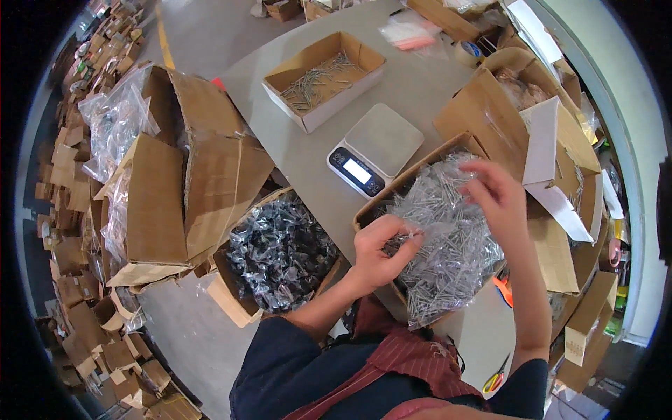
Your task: The person puts screws into small plastic bags, weighs the bags on a scale, and seals them with a strip of tape.
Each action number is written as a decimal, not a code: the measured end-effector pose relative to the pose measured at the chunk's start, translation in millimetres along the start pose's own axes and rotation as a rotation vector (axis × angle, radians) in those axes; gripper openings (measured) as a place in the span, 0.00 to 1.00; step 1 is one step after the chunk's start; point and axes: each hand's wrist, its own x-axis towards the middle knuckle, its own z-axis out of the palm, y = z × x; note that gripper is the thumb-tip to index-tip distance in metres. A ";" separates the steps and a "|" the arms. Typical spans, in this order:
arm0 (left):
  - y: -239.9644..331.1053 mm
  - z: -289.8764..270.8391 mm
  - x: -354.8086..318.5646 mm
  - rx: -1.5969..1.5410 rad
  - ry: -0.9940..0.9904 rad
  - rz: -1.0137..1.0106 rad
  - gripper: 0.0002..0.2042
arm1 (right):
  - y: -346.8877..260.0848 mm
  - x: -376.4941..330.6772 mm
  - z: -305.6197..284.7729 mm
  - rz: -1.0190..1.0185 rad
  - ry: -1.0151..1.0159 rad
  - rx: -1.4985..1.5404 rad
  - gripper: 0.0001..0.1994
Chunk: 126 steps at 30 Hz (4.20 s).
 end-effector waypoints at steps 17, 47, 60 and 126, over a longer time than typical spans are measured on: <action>3.6 1.4 -0.9 -0.040 -0.035 -0.089 0.04 | -8.6 -31.3 -189.1 0.370 0.082 -0.968 0.19; 17.4 10.2 -10.4 -0.194 0.133 -0.194 0.05 | 31.3 -22.9 -208.8 0.130 0.073 -0.779 0.13; 72.4 1.1 -53.3 -0.440 0.187 -0.428 0.06 | -6.2 -49.1 -204.7 0.282 0.090 -0.924 0.20; 186.7 73.9 -88.7 -0.196 -0.487 -0.515 0.19 | -45.4 -213.7 -122.3 -0.304 -0.042 0.322 0.11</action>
